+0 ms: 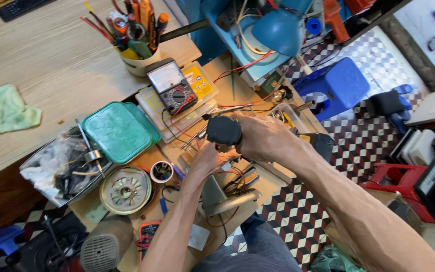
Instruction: The person disassembles and reassembles a small electrical motor on a cluttered workbench. They use a screwdriver to remove screws, a power drill to tighten fasteners, and a multimeter to test electrical connections. The person also wipes parts with a cloth and applies liquid from a bottle.
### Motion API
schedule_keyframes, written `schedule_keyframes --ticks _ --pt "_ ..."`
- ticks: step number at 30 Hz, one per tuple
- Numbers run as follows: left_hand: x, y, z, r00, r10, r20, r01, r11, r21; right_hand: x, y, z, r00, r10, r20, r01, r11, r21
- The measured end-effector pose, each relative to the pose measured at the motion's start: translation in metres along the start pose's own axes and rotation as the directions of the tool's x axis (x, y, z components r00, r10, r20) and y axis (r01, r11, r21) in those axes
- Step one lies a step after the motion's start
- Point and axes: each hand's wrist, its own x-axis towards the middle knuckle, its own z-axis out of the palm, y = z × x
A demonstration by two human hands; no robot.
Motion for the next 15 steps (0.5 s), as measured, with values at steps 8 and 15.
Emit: schedule_keyframes --ticks 8,15 --pt "-0.007 0.011 0.004 0.981 0.175 -0.088 -0.196 0.859 -0.472 -0.004 -0.035 -0.028 0.953 0.202 0.224 -0.158 0.967 -0.202" --pt "-0.020 0.036 -0.012 0.989 0.122 -0.089 -0.116 0.991 0.064 0.009 -0.034 -0.031 0.969 0.154 0.193 -0.100 0.960 -0.263"
